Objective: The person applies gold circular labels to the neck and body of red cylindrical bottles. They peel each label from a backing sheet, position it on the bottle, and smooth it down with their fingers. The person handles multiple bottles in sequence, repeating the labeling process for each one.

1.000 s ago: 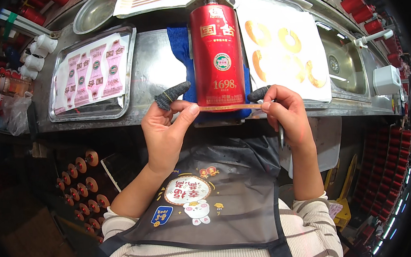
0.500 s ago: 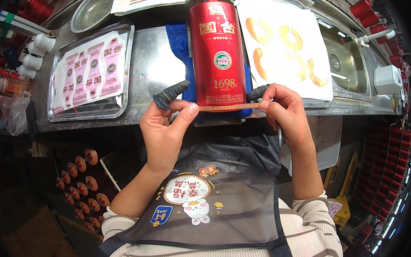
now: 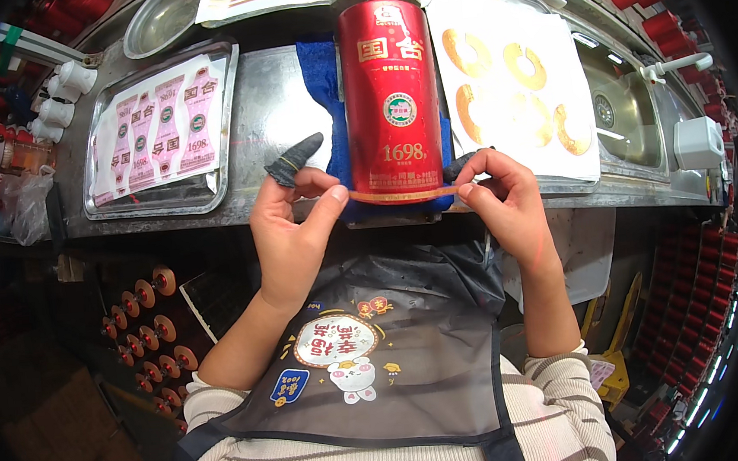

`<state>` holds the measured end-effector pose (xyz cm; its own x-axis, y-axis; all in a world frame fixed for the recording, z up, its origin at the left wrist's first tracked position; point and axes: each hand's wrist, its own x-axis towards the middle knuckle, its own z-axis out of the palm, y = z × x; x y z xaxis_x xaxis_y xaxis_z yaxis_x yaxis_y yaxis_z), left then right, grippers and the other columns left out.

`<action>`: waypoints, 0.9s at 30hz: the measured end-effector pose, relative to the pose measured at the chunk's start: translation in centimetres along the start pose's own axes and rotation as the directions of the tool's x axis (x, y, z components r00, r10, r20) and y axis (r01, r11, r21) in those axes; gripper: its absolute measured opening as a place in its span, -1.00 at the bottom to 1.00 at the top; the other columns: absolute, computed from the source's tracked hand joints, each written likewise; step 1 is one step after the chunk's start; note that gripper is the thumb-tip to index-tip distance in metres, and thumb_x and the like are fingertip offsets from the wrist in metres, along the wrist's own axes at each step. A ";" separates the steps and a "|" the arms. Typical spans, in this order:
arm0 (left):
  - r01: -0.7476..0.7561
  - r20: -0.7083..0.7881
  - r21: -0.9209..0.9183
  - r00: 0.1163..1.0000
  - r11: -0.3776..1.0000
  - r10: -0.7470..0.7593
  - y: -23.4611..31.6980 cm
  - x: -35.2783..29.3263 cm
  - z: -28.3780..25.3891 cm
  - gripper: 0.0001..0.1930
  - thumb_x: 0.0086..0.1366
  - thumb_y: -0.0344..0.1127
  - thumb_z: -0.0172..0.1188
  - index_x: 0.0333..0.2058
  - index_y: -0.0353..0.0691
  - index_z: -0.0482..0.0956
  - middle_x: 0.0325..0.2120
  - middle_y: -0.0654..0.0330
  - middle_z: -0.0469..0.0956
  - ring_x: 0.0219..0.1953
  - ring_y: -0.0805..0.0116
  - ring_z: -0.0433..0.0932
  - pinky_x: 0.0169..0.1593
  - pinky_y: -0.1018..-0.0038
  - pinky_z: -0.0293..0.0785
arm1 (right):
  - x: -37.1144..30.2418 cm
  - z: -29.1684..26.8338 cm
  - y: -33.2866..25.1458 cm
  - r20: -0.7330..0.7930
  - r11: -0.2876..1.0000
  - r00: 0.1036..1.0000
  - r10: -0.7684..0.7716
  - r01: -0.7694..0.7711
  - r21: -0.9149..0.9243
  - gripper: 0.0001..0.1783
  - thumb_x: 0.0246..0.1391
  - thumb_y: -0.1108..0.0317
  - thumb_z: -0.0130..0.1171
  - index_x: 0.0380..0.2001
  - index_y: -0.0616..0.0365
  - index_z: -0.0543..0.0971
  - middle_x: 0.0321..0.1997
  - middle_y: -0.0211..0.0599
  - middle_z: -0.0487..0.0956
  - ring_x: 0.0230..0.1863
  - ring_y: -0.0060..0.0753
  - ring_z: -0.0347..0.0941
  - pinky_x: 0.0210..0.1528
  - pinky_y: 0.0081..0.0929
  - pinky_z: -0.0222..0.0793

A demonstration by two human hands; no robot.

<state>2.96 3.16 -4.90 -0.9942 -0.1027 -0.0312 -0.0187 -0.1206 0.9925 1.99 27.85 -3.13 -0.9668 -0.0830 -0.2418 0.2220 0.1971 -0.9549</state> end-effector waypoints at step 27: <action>0.020 0.331 -0.005 0.943 1.000 -0.017 -0.5 1.1 0.9 -0.29 0.39 -0.31 0.19 0.39 -0.40 0.09 0.37 -0.01 0.19 0.42 0.22 0.13 0.45 0.29 -0.02 | 0.8 0.5 0.7 0.100 0.993 0.994 0.035 -0.046 0.108 -0.67 0.12 0.35 0.35 -0.11 0.25 0.53 -0.19 -0.43 0.45 -0.51 -0.85 0.25 -0.49 -0.73 0.19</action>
<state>1.82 4.05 -5.31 -0.9727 0.2322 -0.0070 -0.0377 -0.1277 0.9911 1.44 27.47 -4.05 -0.9408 -0.1732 -0.2914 0.2787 0.0942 -0.9557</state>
